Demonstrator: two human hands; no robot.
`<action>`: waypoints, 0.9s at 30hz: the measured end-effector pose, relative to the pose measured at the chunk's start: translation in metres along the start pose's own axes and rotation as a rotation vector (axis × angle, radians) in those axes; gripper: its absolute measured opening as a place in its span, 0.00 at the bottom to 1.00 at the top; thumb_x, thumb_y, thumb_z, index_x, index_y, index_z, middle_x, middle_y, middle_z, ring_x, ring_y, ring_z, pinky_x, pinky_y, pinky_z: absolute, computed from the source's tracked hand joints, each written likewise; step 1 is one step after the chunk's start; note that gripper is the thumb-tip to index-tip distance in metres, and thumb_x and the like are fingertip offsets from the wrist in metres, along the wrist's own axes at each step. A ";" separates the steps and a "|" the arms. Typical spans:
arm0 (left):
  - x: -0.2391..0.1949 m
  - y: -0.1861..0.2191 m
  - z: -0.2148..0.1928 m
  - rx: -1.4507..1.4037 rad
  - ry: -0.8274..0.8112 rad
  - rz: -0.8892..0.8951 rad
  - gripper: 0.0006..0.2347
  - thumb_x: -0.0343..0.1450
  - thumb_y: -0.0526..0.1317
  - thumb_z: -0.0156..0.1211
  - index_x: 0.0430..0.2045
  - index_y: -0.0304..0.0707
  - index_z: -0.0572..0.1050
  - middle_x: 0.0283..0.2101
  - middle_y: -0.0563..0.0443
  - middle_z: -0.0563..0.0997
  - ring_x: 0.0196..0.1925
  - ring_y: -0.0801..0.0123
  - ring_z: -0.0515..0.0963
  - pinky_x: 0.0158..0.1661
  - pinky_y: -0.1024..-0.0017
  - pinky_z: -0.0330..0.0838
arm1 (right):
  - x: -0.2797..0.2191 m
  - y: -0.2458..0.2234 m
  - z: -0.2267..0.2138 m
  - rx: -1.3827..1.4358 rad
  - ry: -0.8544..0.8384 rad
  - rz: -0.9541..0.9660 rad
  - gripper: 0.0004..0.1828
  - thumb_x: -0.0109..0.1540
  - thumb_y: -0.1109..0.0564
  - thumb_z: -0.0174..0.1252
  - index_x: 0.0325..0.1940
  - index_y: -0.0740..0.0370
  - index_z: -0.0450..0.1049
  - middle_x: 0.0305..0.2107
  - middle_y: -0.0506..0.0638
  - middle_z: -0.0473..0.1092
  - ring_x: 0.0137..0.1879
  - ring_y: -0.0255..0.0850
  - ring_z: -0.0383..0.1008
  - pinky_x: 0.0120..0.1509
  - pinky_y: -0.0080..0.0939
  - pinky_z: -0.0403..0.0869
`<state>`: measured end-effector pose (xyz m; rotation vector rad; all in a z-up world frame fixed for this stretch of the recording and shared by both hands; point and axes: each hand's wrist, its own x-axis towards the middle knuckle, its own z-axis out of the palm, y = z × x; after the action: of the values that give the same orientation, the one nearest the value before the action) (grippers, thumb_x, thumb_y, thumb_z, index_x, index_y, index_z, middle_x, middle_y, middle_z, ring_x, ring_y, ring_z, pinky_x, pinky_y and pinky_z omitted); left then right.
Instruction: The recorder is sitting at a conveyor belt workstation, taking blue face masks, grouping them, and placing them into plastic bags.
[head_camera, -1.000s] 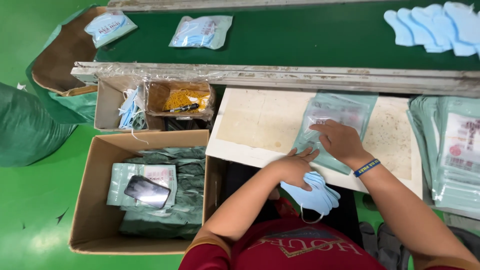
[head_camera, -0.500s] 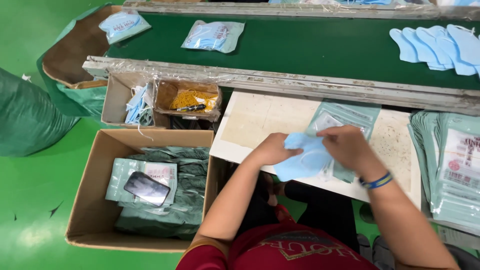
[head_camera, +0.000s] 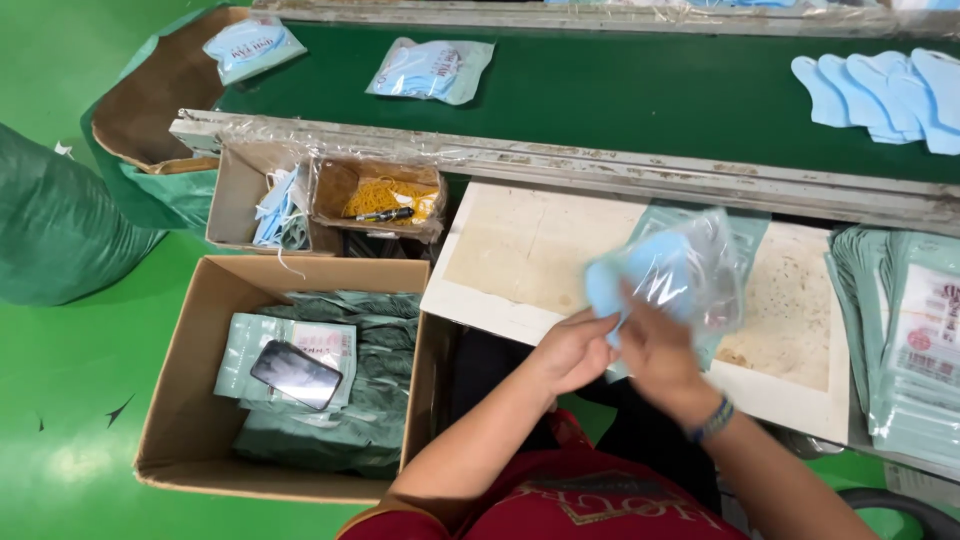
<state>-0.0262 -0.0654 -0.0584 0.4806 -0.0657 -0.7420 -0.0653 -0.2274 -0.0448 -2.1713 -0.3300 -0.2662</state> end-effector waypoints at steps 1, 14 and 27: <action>-0.003 -0.009 -0.011 -0.002 0.003 -0.001 0.17 0.75 0.35 0.53 0.59 0.32 0.70 0.58 0.46 0.78 0.56 0.67 0.82 0.57 0.67 0.76 | -0.003 -0.010 -0.005 0.002 -0.002 0.003 0.19 0.64 0.57 0.57 0.59 0.61 0.73 0.34 0.56 0.75 0.37 0.45 0.77 0.45 0.45 0.76; -0.065 -0.012 0.067 2.188 0.107 0.018 0.09 0.75 0.40 0.58 0.40 0.33 0.81 0.39 0.38 0.83 0.39 0.52 0.83 0.40 0.59 0.77 | -0.017 0.028 -0.066 0.303 -0.367 0.313 0.11 0.54 0.56 0.72 0.36 0.65 0.83 0.24 0.46 0.76 0.30 0.31 0.69 0.32 0.35 0.69; -0.061 0.026 0.084 1.872 0.026 0.522 0.06 0.70 0.41 0.63 0.28 0.37 0.78 0.35 0.49 0.78 0.44 0.55 0.75 0.47 0.56 0.64 | -0.020 -0.008 -0.076 0.224 -0.175 0.151 0.10 0.57 0.58 0.69 0.28 0.68 0.78 0.18 0.48 0.67 0.26 0.31 0.62 0.28 0.36 0.63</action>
<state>-0.0733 -0.0417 0.0346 2.1379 -0.8714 0.0649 -0.0919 -0.2872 -0.0008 -1.9892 -0.2777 0.0455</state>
